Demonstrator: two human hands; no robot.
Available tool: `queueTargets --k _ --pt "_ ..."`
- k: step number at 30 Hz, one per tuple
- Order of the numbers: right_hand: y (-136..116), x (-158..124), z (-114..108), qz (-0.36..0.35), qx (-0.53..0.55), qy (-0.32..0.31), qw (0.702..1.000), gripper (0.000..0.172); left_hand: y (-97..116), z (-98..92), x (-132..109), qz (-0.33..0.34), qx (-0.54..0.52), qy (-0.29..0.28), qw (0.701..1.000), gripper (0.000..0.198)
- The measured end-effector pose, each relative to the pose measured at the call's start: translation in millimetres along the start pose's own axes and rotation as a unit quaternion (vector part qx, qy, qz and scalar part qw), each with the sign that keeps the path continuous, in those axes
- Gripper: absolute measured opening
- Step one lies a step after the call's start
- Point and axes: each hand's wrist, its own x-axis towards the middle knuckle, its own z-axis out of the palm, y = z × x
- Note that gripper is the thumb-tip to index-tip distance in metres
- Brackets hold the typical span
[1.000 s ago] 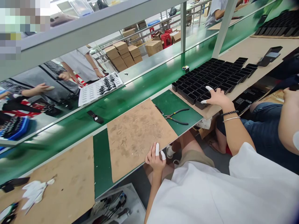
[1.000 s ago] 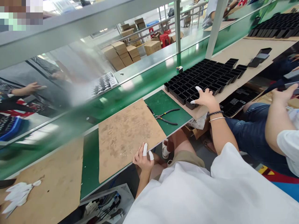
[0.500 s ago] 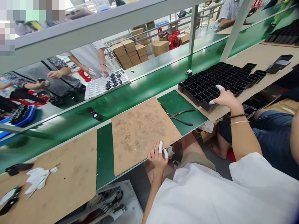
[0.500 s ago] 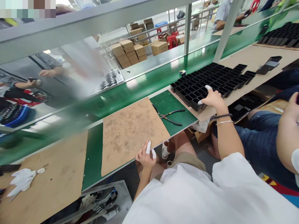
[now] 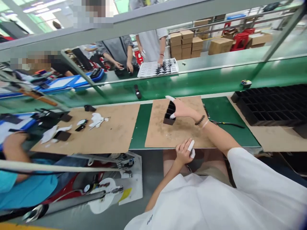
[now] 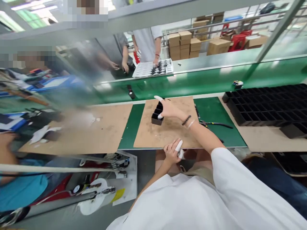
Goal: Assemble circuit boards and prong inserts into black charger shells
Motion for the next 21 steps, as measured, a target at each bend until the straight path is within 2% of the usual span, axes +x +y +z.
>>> queueTargets --k 3,5,8,11,13,16,19,21 --pt "-14 68 36 -0.004 -0.064 -0.074 0.995 0.115 2 5.1 -1 -0.003 0.013 -0.014 1.0 0.05" --pt "-15 99 53 -0.007 -0.072 -0.098 0.993 0.112 2 8.0 -2 -0.005 0.025 -0.021 0.999 0.051" --pt "-10 124 70 -0.001 -0.07 -0.122 0.99 0.111 1 10.3 -2 0.001 0.041 -0.013 0.999 0.05" --pt "0 127 73 0.001 -0.059 -0.133 0.989 0.116 2 7.4 -1 0.013 0.047 0.011 0.999 0.048" --pt "9 121 65 -0.003 -0.047 -0.124 0.991 0.116 3 3.1 1 0.019 0.042 0.031 0.998 0.046" --pt "34 105 35 0.003 -0.034 -0.081 0.996 0.106 4 -3.0 5 0.023 0.022 0.065 0.997 0.044" --pt "78 81 -13 0.044 -0.034 -0.034 0.998 0.093 5 -5.1 9 0.016 0.004 0.097 0.995 0.046" --pt "114 62 -50 0.106 -0.047 0.008 0.993 0.085 7 -4.8 10 0.009 0.001 0.115 0.993 0.047"
